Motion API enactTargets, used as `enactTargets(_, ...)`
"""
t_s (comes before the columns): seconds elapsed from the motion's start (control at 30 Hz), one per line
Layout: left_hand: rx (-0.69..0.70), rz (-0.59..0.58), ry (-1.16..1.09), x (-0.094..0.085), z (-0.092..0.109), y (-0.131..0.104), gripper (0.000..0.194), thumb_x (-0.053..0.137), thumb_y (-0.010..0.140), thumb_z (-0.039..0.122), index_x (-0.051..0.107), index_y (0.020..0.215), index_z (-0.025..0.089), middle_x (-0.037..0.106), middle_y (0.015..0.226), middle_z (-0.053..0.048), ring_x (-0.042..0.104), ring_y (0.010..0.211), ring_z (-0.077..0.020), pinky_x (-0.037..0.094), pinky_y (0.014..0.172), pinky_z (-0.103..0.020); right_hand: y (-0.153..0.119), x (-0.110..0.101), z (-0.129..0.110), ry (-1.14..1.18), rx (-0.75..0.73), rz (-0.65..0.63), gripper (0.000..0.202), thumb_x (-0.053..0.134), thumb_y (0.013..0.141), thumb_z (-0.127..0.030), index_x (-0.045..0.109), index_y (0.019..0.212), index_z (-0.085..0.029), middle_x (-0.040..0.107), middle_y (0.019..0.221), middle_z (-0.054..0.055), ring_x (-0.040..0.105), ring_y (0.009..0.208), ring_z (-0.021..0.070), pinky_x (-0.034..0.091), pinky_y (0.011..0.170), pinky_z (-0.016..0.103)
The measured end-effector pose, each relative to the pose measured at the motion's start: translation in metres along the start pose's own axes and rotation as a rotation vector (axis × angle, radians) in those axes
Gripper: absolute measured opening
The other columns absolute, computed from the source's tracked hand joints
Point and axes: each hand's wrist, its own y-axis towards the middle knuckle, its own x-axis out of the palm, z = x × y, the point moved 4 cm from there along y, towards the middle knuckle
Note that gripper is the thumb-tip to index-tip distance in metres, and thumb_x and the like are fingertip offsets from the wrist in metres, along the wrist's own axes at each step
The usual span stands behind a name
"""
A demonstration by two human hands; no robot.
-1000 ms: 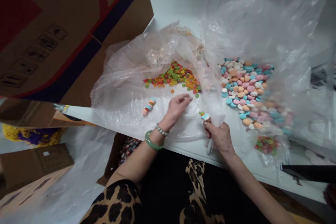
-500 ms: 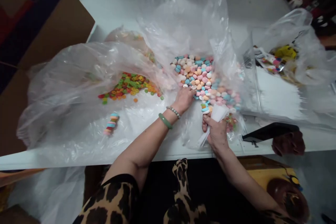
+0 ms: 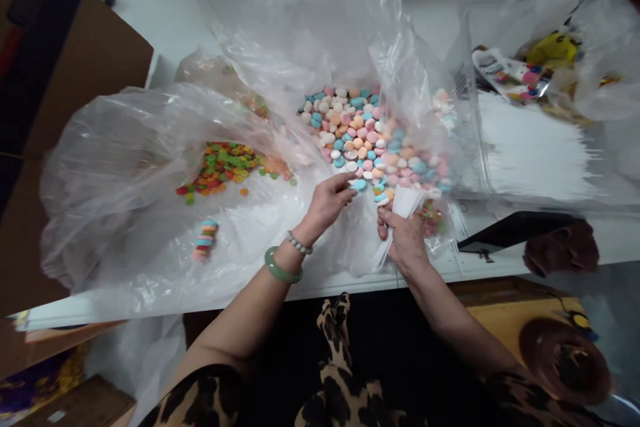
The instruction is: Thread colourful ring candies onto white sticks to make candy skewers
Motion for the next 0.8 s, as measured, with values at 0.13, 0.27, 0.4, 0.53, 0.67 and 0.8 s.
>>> enactTargets(0.13, 0.173, 0.018, 0.328, 0.032, 0.007, 0.011, 0.017, 0.052, 0.084, 0.018, 0.068, 0.089, 0.019, 0.059, 0.081, -0.005, 0.051, 0.073, -0.0165, 0.042, 0.074, -0.029, -0.001, -0.008, -0.006, 0.022, -0.029, 0.013, 0.017, 0.071, 0.057, -0.022, 0.056, 0.063, -0.016, 0.052, 0.046, -0.005, 0.041, 0.035, 0.0060, 0.028, 0.030, 0.018)
enactTargets(0.27, 0.292, -0.034, 0.678, 0.045, 0.002, 0.004, 0.020, 0.052, 0.085, 0.016, 0.063, 0.101, 0.017, 0.060, 0.101, -0.012, 0.051, 0.095, -0.0246, 0.038, 0.088, -0.036, -0.001, -0.010, -0.012, 0.058, -0.026, 0.009, 0.018, 0.072, 0.056, -0.022, 0.056, 0.063, -0.016, 0.052, 0.047, -0.005, 0.042, 0.036, 0.0062, 0.028, 0.030, 0.018)
enactTargets(0.4, 0.276, -0.086, 0.683, 0.048, -0.001, 0.004, 0.016, 0.052, 0.082, 0.010, 0.064, 0.090, 0.017, 0.061, 0.095, -0.011, 0.052, 0.092, -0.0243, 0.038, 0.087, -0.036, -0.001, -0.011, -0.012, 0.025, -0.028, -0.002, 0.018, 0.071, 0.057, -0.024, 0.055, 0.062, -0.017, 0.050, 0.046, -0.005, 0.040, 0.034, 0.0061, 0.027, 0.030, 0.019)
enactTargets(0.53, 0.181, 0.007, 0.405, 0.033, 0.010, 0.005, 0.014, 0.060, 0.075, 0.010, 0.067, 0.083, 0.019, 0.060, 0.080, -0.004, 0.054, 0.080, -0.0189, 0.042, 0.078, -0.031, -0.003, -0.018, -0.012, -0.169, -0.079, -0.036, 0.016, 0.069, 0.061, -0.028, 0.056, 0.064, -0.018, 0.050, 0.047, -0.005, 0.040, 0.034, 0.0076, 0.029, 0.033, 0.021)
enactTargets(0.67, -0.197, 0.105, -0.178, -0.003, 0.011, -0.011, 0.026, 0.069, 0.071, 0.024, 0.066, 0.095, 0.018, 0.057, 0.065, 0.002, 0.055, 0.057, -0.0128, 0.044, 0.058, -0.026, -0.012, -0.017, -0.012, -0.568, -0.186, -0.096, 0.012, 0.066, 0.065, -0.030, 0.060, 0.064, -0.019, 0.054, 0.051, -0.004, 0.048, 0.045, 0.0117, 0.037, 0.043, 0.024)
enactTargets(0.8, -0.346, 0.002, -0.608, -0.027, 0.009, -0.039, 0.033, 0.076, 0.068, 0.027, 0.065, 0.096, 0.014, 0.062, 0.068, -0.001, 0.061, 0.058, -0.0123, 0.049, 0.056, -0.024, -0.026, 0.002, -0.009, -0.781, -0.331, -0.208, 0.013, 0.062, 0.070, -0.032, 0.065, 0.069, -0.019, 0.061, 0.060, -0.002, 0.056, 0.059, 0.0155, 0.042, 0.055, 0.025)
